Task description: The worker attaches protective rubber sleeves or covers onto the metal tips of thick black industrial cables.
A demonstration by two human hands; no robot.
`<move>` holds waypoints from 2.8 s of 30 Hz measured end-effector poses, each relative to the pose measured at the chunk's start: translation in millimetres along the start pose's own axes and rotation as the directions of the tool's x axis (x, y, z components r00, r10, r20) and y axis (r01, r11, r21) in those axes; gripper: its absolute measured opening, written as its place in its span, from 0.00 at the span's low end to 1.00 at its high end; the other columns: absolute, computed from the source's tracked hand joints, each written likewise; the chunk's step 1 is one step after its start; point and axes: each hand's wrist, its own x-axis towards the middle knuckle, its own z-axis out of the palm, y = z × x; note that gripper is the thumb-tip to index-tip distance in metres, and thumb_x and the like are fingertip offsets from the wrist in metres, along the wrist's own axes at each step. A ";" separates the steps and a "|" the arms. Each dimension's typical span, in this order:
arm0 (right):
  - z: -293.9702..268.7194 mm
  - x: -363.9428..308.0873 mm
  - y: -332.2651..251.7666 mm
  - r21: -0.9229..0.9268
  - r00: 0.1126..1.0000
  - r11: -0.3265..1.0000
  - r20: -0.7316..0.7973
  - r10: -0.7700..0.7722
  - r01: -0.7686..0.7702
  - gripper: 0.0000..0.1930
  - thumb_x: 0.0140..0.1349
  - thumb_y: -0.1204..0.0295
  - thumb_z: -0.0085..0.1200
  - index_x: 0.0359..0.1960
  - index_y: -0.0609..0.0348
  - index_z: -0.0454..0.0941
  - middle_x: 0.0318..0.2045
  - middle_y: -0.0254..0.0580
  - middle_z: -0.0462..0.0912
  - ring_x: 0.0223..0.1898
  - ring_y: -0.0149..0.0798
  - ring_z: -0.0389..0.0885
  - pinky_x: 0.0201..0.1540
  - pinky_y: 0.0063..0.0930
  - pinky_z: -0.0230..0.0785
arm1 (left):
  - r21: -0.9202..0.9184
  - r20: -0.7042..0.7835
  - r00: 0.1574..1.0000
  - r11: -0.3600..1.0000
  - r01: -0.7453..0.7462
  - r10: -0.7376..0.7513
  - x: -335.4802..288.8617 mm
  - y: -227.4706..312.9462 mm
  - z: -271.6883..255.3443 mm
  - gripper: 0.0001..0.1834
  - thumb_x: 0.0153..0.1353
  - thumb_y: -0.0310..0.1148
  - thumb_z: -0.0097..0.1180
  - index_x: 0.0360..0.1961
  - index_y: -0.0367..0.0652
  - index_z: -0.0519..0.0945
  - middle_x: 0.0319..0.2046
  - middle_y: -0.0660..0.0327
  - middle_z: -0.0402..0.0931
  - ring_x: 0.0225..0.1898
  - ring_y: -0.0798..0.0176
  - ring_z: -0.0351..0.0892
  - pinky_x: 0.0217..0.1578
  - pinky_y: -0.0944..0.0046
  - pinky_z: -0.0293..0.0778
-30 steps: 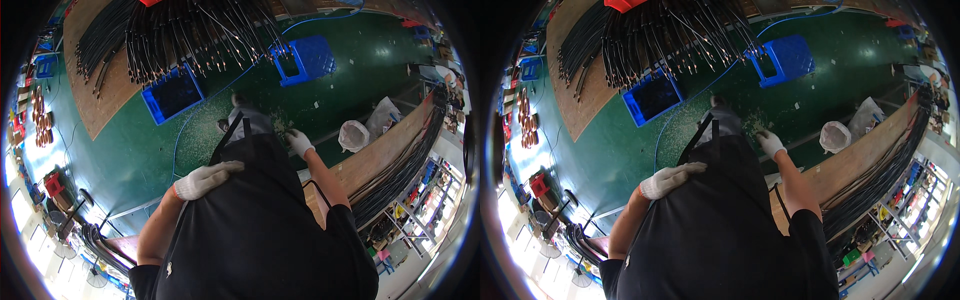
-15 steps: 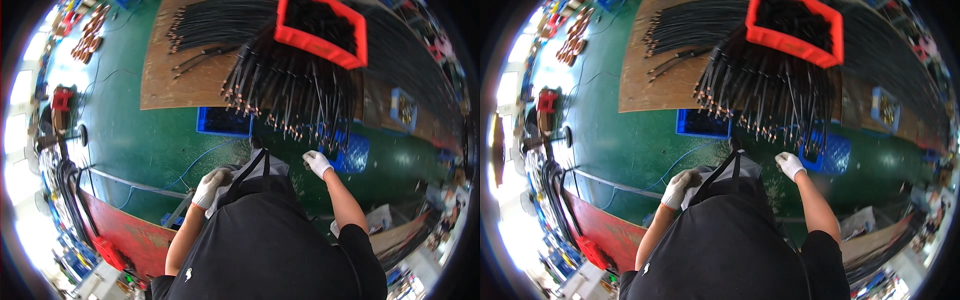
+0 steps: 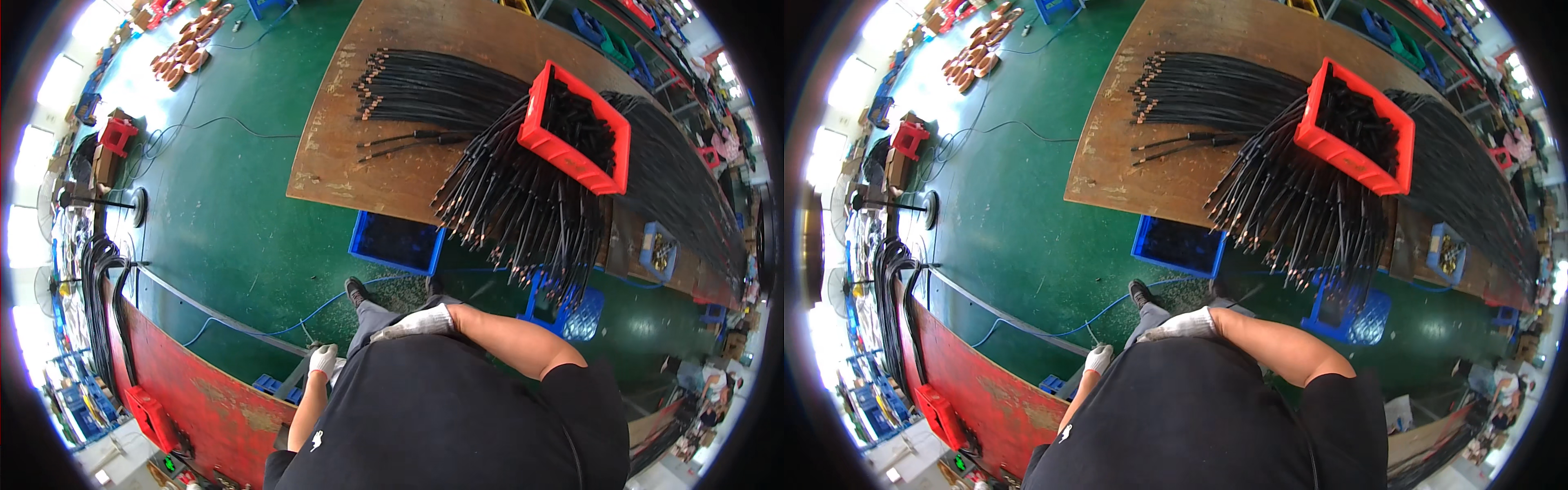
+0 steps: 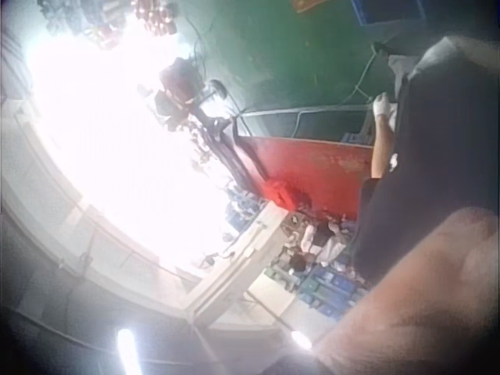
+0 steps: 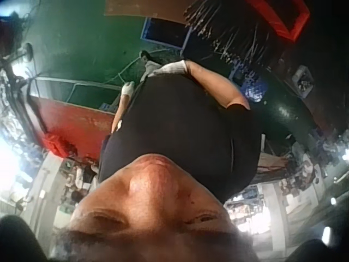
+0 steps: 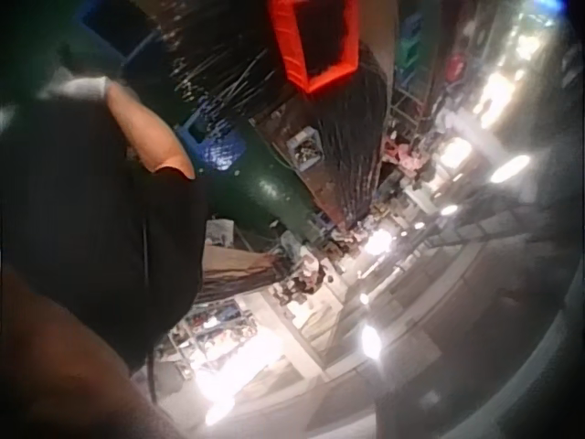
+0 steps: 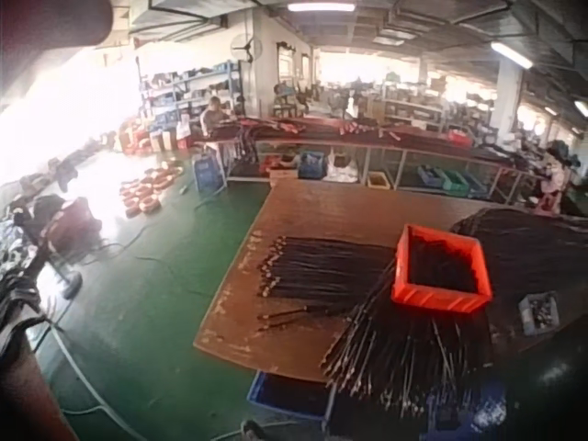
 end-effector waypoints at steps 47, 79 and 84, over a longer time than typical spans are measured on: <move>128.2 210.3 169.0 0.189 -0.133 0.223 -0.396 0.908 0.956 0.18 0.74 0.56 0.58 0.58 0.49 0.83 0.44 0.37 0.86 0.35 0.37 0.83 0.39 0.37 0.80 | 0.648 0.434 0.739 0.391 -0.654 0.515 305.1 466.0 -325.4 0.25 0.74 0.48 0.56 0.57 0.38 0.88 0.52 0.46 0.89 0.56 0.48 0.88 0.59 0.54 0.78; 12.8 440.6 -150.3 0.046 -0.076 0.108 -0.450 0.890 0.993 0.18 0.81 0.61 0.55 0.63 0.58 0.79 0.41 0.33 0.82 0.30 0.25 0.77 0.33 0.24 0.73 | 0.741 0.491 0.731 0.214 -0.636 0.474 438.6 690.5 -526.2 0.27 0.72 0.50 0.55 0.60 0.40 0.87 0.54 0.46 0.88 0.59 0.45 0.87 0.61 0.53 0.78; -20.6 463.9 -225.7 0.112 -0.152 0.238 -0.500 0.852 0.965 0.19 0.81 0.62 0.55 0.63 0.63 0.78 0.43 0.40 0.85 0.38 0.31 0.84 0.42 0.28 0.79 | 0.666 0.462 0.715 0.327 -0.670 0.525 500.1 788.7 -551.3 0.28 0.72 0.48 0.57 0.60 0.36 0.86 0.54 0.46 0.89 0.57 0.47 0.88 0.59 0.54 0.78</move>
